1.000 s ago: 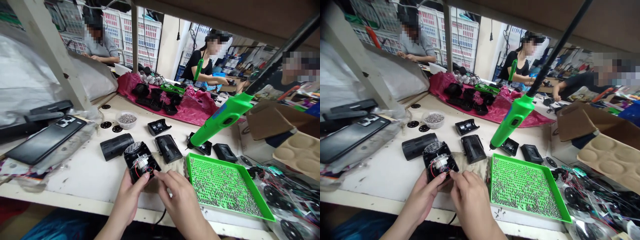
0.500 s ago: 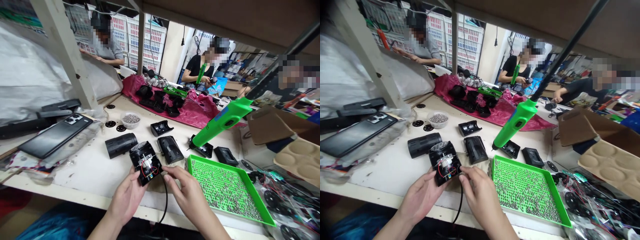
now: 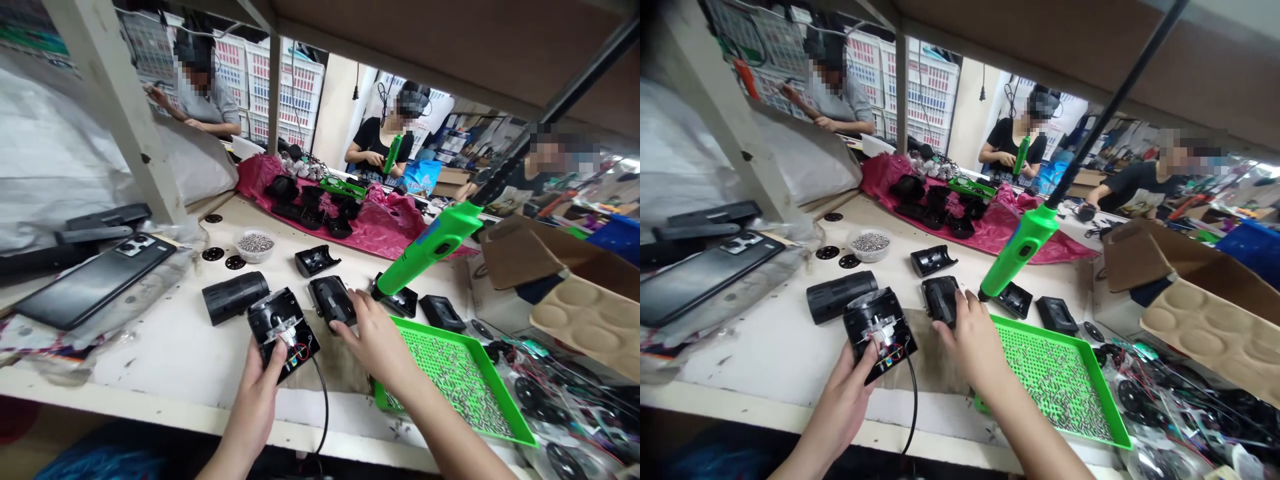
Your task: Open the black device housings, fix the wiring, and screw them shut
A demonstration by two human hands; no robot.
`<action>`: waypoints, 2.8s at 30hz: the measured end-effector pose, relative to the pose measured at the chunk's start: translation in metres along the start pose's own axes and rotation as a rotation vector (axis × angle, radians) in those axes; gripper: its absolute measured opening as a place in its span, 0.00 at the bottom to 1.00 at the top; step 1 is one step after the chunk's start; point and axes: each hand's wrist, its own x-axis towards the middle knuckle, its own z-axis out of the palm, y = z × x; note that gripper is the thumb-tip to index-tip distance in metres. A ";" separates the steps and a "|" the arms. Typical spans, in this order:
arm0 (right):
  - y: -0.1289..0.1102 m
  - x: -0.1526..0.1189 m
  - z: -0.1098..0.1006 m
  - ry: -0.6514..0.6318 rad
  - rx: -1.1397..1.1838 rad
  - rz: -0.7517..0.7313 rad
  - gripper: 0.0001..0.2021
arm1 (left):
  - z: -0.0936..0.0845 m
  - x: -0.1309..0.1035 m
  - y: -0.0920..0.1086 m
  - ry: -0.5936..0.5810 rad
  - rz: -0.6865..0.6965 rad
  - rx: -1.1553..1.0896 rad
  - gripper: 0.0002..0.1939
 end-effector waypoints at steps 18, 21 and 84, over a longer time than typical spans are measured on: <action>0.003 0.001 0.002 -0.110 0.181 0.160 0.34 | -0.006 -0.005 0.008 -0.319 -0.063 -0.422 0.35; -0.005 -0.016 -0.001 0.042 0.271 0.118 0.36 | -0.007 -0.005 0.005 -0.309 -0.048 -0.404 0.35; -0.056 -0.053 0.027 0.141 0.145 -0.202 0.38 | -0.001 -0.009 0.008 -0.300 -0.051 -0.270 0.39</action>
